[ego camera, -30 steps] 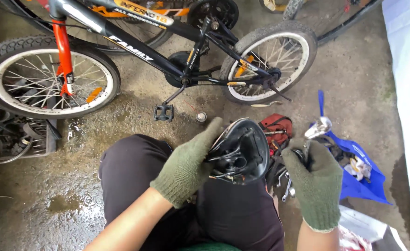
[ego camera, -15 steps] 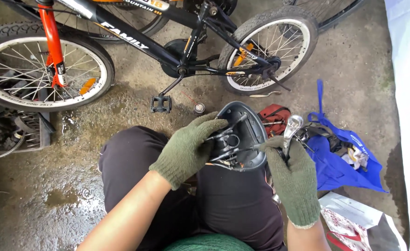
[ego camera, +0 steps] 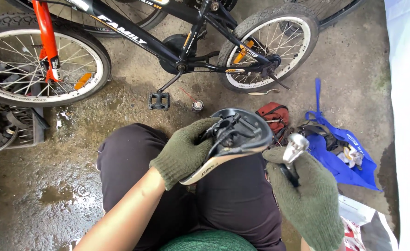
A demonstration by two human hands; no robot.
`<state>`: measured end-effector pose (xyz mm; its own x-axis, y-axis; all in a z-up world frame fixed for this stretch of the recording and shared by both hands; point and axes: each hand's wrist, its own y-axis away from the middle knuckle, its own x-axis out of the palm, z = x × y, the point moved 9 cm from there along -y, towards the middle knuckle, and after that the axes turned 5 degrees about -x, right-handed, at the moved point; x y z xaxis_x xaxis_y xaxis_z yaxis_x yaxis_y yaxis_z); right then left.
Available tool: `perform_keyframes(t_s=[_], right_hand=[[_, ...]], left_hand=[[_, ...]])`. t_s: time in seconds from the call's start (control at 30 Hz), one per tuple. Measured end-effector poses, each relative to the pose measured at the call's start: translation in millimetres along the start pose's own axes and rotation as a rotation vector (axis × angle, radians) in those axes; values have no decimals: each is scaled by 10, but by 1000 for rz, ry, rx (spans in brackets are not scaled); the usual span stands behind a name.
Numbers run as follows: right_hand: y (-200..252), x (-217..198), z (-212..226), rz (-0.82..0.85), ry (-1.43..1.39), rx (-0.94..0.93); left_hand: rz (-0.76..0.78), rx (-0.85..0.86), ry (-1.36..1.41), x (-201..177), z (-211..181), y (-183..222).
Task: Tightening the bolts on a bicycle seat using a wrench while wearing gloves
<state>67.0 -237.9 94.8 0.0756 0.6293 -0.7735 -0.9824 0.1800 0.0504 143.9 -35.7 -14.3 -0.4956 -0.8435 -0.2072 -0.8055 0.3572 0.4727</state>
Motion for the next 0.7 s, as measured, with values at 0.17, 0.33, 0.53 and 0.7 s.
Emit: perform_keyframes(t_s=[0.17, 0.33, 0.53, 0.7], right_hand=[[-5, 102, 175, 70, 26, -235], [10, 232, 198, 173, 155, -373], [144, 469, 204, 292, 153, -489], [313, 719, -105, 293, 294, -291]], left_hand=[[-102, 136, -77, -23, -92, 75], [-86, 193, -123, 4, -162, 131], [-58, 375, -214, 96, -214, 170], [-83, 566, -247, 141, -214, 219]])
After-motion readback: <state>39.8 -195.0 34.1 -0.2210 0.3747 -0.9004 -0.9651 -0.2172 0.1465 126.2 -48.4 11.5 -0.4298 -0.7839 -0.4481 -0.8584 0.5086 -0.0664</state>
